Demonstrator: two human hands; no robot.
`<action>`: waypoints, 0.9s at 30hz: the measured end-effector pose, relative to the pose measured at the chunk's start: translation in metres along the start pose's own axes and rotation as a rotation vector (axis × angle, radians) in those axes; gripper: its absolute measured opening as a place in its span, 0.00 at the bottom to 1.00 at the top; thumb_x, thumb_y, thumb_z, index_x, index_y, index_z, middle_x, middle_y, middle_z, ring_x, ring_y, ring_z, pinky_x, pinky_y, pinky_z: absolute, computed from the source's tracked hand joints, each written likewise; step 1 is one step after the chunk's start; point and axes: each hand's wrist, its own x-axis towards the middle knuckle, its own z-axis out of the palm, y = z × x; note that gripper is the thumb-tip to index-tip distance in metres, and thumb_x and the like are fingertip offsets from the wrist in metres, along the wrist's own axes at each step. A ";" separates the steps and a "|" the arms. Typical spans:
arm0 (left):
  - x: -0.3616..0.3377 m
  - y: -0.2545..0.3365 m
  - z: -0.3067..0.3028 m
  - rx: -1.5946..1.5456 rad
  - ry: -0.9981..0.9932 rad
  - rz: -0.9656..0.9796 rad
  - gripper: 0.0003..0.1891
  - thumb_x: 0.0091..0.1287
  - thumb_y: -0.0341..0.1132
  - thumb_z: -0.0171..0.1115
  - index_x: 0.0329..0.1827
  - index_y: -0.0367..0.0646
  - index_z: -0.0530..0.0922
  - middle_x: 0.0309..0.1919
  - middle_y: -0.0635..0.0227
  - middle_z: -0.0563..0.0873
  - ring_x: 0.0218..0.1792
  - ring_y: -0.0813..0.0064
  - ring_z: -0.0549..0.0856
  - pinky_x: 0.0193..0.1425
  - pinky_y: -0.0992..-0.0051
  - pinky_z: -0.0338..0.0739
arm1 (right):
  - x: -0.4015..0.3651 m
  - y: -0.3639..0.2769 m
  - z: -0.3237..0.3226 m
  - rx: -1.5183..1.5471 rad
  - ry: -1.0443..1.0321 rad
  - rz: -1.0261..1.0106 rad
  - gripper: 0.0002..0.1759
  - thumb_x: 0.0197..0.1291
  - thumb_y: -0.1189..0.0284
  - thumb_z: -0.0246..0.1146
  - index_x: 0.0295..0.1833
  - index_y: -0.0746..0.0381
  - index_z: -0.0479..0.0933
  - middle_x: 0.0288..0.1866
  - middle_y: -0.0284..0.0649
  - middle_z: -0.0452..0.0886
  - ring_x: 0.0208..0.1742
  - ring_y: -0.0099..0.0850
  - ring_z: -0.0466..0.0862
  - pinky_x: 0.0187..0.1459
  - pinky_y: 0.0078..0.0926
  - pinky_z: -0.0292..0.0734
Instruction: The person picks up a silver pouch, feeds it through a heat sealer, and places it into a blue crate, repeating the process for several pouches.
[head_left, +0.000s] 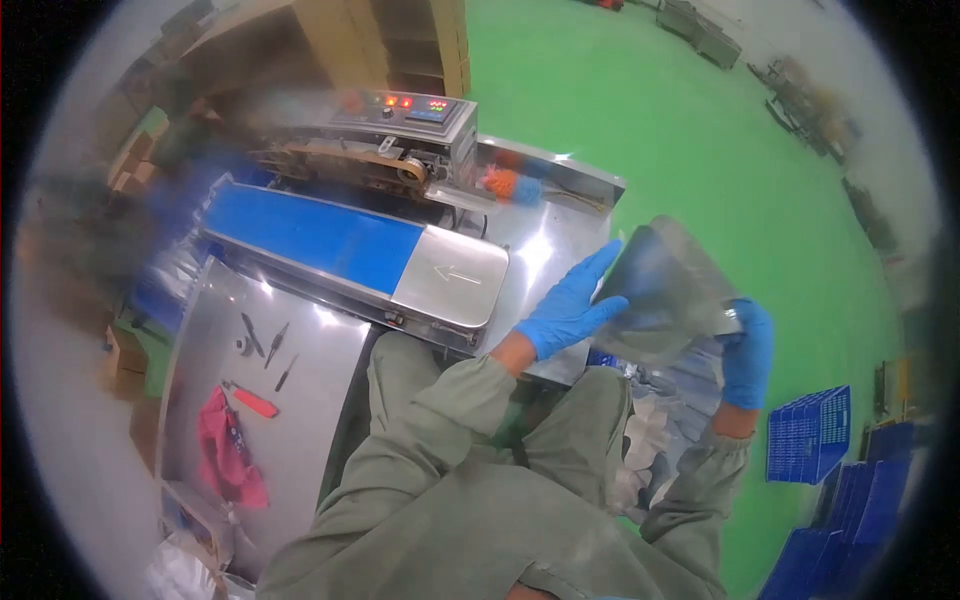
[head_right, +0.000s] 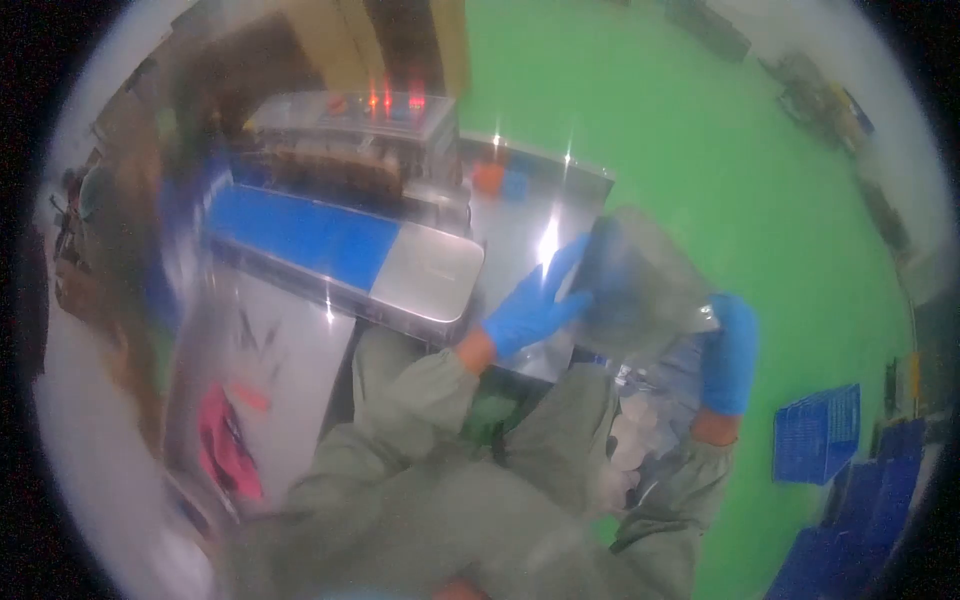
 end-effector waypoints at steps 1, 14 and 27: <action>0.002 0.000 -0.002 -0.002 0.007 0.008 0.33 0.67 0.45 0.56 0.72 0.41 0.58 0.65 0.52 0.68 0.65 0.53 0.68 0.68 0.65 0.63 | -0.004 0.011 0.014 0.001 0.027 -0.030 0.06 0.58 0.71 0.57 0.35 0.62 0.76 0.30 0.31 0.75 0.26 0.19 0.71 0.25 0.19 0.67; -0.036 -0.036 -0.018 -0.095 0.027 -0.390 0.16 0.70 0.41 0.52 0.49 0.37 0.78 0.40 0.53 0.84 0.41 0.56 0.83 0.47 0.65 0.75 | -0.057 -0.041 0.121 0.888 -0.184 0.560 0.09 0.61 0.75 0.55 0.45 0.67 0.76 0.38 0.30 0.76 0.38 0.19 0.71 0.42 0.19 0.70; 0.017 0.025 -0.150 -0.181 0.558 -0.178 0.14 0.70 0.38 0.54 0.31 0.36 0.79 0.19 0.71 0.76 0.26 0.85 0.71 0.31 0.79 0.69 | 0.028 -0.172 0.088 0.320 0.393 0.111 0.08 0.66 0.76 0.51 0.34 0.66 0.72 0.28 0.31 0.67 0.30 0.20 0.66 0.32 0.23 0.63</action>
